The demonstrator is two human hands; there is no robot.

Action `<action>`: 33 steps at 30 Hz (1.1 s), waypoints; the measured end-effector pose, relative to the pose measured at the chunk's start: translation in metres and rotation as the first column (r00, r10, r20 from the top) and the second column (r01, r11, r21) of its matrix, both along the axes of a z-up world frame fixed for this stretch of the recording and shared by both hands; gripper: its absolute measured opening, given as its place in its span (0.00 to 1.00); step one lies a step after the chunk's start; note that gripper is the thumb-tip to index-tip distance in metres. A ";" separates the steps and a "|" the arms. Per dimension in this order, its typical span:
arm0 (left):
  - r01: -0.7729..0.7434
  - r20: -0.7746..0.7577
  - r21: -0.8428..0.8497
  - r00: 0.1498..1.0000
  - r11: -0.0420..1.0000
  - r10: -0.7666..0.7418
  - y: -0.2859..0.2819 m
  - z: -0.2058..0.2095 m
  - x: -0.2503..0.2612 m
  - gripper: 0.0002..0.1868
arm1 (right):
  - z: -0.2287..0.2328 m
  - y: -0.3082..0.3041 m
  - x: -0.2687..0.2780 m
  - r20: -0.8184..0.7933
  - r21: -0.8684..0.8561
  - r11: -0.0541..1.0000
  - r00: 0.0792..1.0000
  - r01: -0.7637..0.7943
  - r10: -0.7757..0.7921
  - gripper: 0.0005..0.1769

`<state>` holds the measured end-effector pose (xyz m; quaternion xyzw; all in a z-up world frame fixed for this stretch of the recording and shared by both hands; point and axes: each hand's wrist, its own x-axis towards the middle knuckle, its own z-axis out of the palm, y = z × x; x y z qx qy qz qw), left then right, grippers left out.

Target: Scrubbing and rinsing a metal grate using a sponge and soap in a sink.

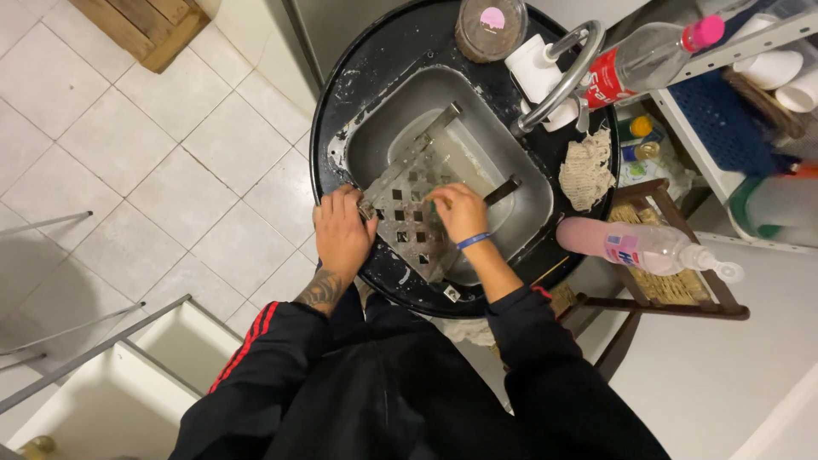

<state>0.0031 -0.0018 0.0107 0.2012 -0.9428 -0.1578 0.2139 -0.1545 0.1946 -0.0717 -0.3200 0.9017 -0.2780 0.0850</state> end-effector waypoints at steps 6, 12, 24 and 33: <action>0.011 -0.007 0.015 1.000 1.000 -0.011 0.002 0.003 0.001 0.18 | 0.048 0.018 0.024 0.132 -0.048 0.985 0.976 -0.168 0.173 0.08; 0.021 -0.028 0.012 0.999 1.000 -0.020 0.000 -0.002 -0.002 0.19 | -0.021 -0.034 -0.030 -0.068 -0.018 0.998 0.996 -0.054 0.052 0.07; -0.019 -0.057 -0.028 0.998 0.999 0.017 0.000 0.005 -0.004 0.13 | 0.005 0.016 0.022 0.060 0.186 0.974 0.991 -0.129 0.120 0.08; 0.020 -0.031 0.005 0.999 1.000 -0.020 0.000 0.002 -0.001 0.17 | -0.030 -0.054 -0.056 -0.034 0.099 0.995 0.999 -0.016 0.020 0.06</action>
